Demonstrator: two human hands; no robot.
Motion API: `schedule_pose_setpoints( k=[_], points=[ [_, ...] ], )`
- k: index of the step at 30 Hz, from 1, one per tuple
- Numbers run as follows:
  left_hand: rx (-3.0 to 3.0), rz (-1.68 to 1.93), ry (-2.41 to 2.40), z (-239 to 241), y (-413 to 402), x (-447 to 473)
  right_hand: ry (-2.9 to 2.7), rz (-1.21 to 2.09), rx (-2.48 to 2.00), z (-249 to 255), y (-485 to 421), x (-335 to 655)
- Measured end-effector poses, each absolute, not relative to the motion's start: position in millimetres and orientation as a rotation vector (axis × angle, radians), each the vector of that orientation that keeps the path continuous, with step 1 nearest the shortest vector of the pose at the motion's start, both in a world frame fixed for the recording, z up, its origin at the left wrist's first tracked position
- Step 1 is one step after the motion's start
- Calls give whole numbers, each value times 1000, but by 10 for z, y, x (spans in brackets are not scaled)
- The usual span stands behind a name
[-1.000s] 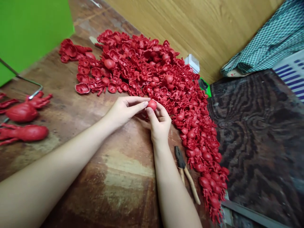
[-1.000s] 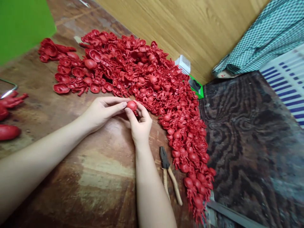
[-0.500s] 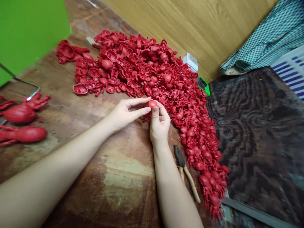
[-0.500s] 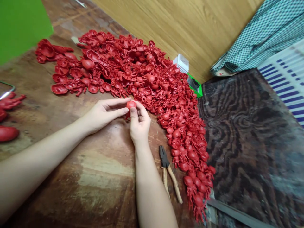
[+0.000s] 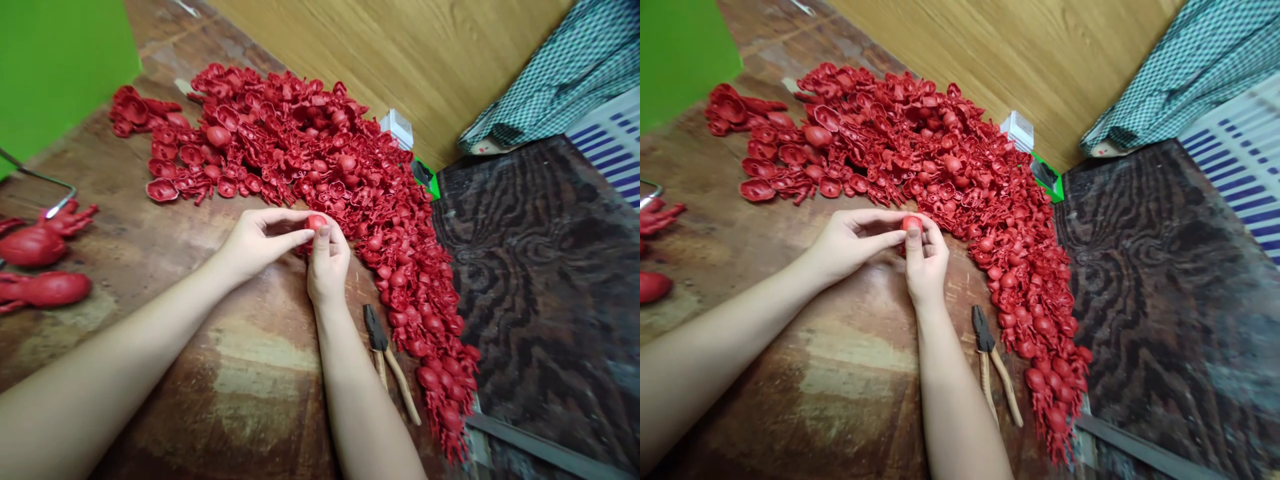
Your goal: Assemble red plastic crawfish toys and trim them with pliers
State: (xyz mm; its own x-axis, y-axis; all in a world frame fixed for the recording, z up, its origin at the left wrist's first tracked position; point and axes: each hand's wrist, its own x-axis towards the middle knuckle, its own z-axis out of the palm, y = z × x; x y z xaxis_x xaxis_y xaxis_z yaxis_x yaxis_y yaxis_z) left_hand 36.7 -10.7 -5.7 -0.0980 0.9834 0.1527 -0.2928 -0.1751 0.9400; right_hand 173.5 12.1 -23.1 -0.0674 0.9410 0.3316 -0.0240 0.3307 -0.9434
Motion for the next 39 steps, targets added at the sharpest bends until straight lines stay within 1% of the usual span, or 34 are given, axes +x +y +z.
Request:
schedule_pose_setpoints(
  k=[8,16,22,26,30,34,37,39],
  points=[
    [1089,1525,988,-68,-128,391,-1315,1224,-838,-312,177,1733],
    [1167,1538,1005,-134,-118,385,-1245,1292,-850,-276,172,1746],
    [1214,1529,1023,-115,-104,396,-1256,1242,-813,-312,212,1725],
    [1126,1537,975,-100,-67,368,-1411,1130,-865,-271,201,1749],
    [1031,1547,970,-109,-52,333,-1563,1161,-818,-242,154,1769],
    [1123,1561,1026,-127,-60,336,-1685,1008,-794,-268,116,1758],
    [1080,1617,1022,-140,-32,322,-1565,941,-844,-258,130,1776],
    [915,1651,989,-136,-2,295,-1430,1003,-878,-232,161,1805]
  ],
)
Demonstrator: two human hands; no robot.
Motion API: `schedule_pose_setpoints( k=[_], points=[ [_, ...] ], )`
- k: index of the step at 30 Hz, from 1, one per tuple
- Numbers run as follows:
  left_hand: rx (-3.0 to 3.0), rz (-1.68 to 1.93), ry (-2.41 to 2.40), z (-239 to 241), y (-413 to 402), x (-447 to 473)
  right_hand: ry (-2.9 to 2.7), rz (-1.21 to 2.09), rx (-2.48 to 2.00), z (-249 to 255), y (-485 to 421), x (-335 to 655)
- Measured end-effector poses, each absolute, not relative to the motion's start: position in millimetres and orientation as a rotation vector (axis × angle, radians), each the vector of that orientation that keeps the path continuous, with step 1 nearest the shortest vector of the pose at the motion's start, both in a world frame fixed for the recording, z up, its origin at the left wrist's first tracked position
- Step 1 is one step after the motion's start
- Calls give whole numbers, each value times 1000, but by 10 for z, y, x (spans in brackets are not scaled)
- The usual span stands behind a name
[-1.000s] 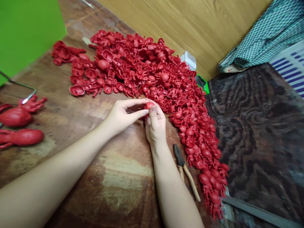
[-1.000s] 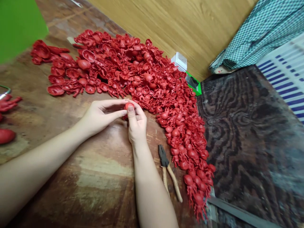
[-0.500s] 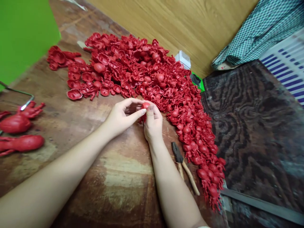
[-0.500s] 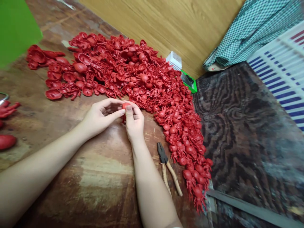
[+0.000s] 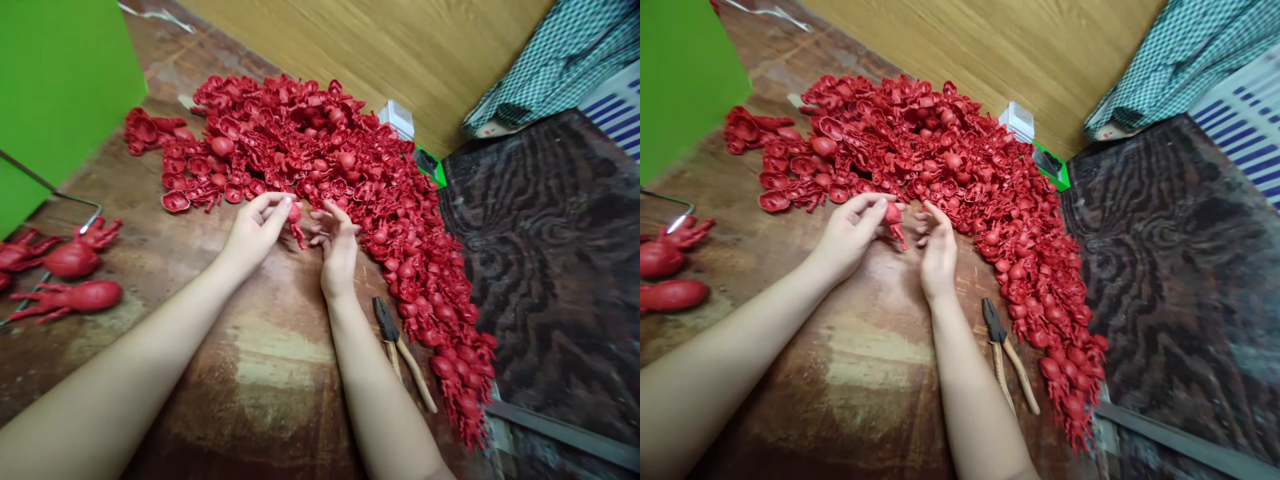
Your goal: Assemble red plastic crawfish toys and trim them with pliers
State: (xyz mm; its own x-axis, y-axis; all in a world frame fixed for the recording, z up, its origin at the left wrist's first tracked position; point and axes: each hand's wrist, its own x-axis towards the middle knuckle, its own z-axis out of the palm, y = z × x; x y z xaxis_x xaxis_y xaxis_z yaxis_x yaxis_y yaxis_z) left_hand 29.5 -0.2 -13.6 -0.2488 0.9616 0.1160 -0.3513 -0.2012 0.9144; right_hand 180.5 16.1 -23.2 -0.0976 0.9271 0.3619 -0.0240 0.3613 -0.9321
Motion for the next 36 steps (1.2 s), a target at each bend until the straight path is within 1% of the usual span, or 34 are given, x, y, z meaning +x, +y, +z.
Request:
schedule_pose_setpoints(
  k=[3,6,11,18,26,32,36],
  points=[
    [651,1630,940,-95,29,252,-1287,1147,-897,-199,213,1836],
    [546,1613,932,-27,32,237,-1234,1192,-937,-204,236,1822],
    [470,1602,906,47,20,257,-1326,1153,-995,-246,182,1796],
    [476,1593,921,35,24,272,-1504,987,-1102,-199,65,1792],
    [529,1626,969,13,15,295,-1520,982,-1099,-185,50,1778],
    [552,1428,941,78,-37,194,-1544,1003,-1121,-191,20,1763],
    [504,1392,933,99,-56,180,-1559,1032,-1099,-183,11,1733]
  ],
)
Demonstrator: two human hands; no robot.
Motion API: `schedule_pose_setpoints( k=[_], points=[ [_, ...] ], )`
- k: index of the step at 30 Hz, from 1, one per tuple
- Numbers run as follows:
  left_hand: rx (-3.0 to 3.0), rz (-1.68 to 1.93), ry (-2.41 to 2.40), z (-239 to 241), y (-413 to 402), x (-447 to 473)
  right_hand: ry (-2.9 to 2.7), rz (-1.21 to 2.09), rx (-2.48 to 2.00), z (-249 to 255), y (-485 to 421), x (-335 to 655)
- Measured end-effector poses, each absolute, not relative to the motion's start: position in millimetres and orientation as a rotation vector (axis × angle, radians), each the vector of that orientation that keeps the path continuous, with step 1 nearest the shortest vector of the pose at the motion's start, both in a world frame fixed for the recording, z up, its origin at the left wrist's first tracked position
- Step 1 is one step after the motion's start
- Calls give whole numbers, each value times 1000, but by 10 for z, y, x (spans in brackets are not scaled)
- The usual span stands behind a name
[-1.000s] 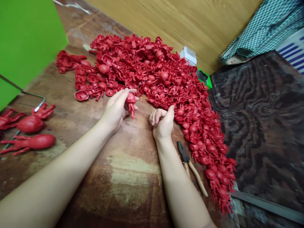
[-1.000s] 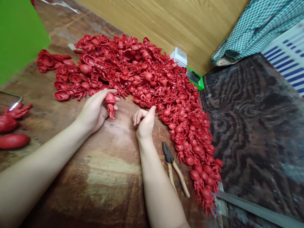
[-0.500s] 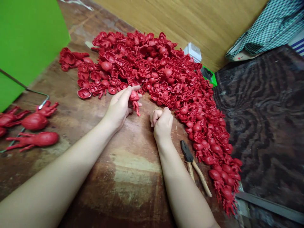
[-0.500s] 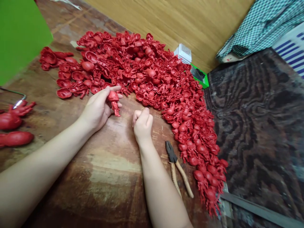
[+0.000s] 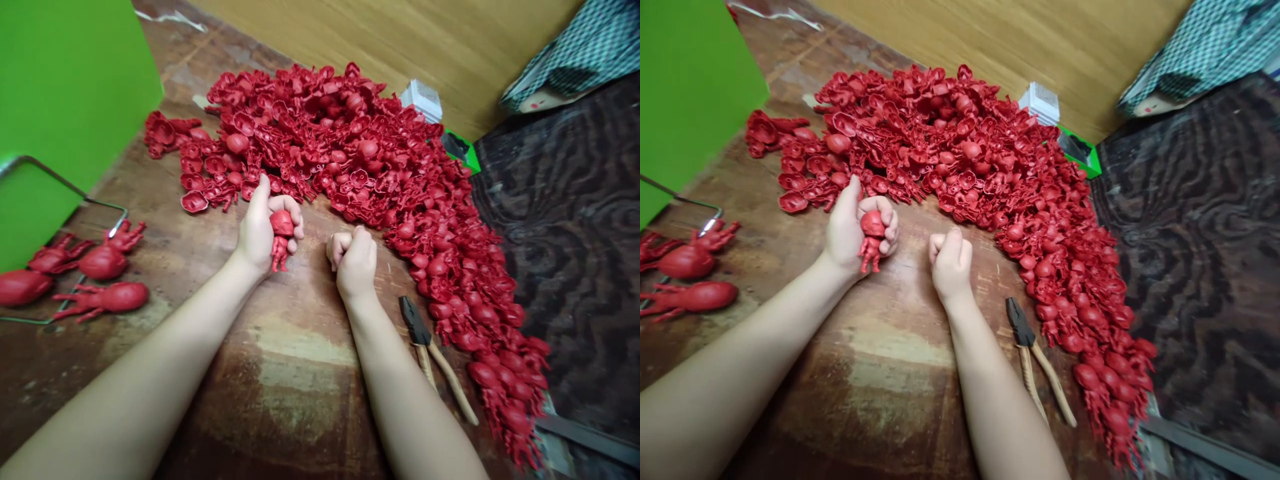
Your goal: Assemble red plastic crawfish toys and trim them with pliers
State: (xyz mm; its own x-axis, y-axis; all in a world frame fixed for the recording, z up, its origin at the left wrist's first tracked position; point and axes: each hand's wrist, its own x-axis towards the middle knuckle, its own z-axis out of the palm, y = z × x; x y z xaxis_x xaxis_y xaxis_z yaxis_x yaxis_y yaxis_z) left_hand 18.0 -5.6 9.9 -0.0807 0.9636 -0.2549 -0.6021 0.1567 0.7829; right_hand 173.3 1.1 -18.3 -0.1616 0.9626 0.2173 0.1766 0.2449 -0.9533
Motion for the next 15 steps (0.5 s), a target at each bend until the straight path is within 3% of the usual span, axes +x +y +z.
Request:
schedule_pose_setpoints(
  k=[9,15],
  points=[
    [488,1568,969,-22,-58,253,-1762,1131,-1055,-97,-85,1668],
    [461,1614,909,-32,-84,217,-1639,921,-1092,-135,-33,1575]
  ],
)
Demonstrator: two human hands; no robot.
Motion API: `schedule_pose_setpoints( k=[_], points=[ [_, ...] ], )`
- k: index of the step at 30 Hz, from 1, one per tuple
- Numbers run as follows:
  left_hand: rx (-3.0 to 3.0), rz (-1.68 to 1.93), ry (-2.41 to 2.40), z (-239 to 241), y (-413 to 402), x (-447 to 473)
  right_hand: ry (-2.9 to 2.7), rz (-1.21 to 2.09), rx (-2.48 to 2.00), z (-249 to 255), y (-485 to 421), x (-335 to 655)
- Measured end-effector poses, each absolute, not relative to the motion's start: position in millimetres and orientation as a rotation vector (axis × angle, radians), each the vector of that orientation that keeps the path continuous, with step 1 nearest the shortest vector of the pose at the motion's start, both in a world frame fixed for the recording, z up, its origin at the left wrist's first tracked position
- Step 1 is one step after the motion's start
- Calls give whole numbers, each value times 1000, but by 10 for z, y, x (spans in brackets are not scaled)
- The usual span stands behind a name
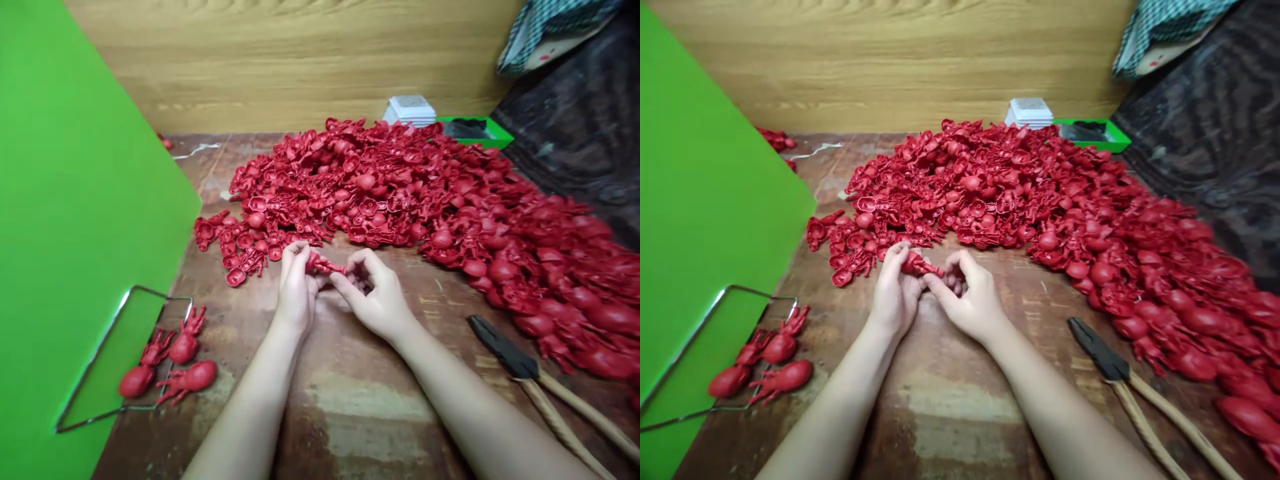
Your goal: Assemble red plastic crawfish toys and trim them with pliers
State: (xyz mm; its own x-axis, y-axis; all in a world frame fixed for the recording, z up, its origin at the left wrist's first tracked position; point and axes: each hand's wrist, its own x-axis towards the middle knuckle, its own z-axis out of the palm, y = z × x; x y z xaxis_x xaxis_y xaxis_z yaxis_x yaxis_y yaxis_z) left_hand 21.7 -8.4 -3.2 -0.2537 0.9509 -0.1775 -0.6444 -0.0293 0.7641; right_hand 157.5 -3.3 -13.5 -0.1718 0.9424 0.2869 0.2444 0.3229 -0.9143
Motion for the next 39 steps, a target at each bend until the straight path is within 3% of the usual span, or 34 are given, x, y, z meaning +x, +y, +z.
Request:
schedule_pose_setpoints(
  k=[14,22,26,33,39],
  points=[
    [937,1517,1133,-80,-91,288,-1488,939,-776,-147,130,1589],
    [1167,1534,1281,-67,-93,337,-1069,1439,-758,-115,182,1550],
    [1171,1667,1229,-102,-92,294,-1039,1491,-620,-87,205,1543],
    [1224,1324,977,-147,-147,238,-1161,1664,-561,-69,122,1538],
    [1272,1331,1134,-54,-134,315,-1175,1648,-548,-78,95,1523]
  ],
)
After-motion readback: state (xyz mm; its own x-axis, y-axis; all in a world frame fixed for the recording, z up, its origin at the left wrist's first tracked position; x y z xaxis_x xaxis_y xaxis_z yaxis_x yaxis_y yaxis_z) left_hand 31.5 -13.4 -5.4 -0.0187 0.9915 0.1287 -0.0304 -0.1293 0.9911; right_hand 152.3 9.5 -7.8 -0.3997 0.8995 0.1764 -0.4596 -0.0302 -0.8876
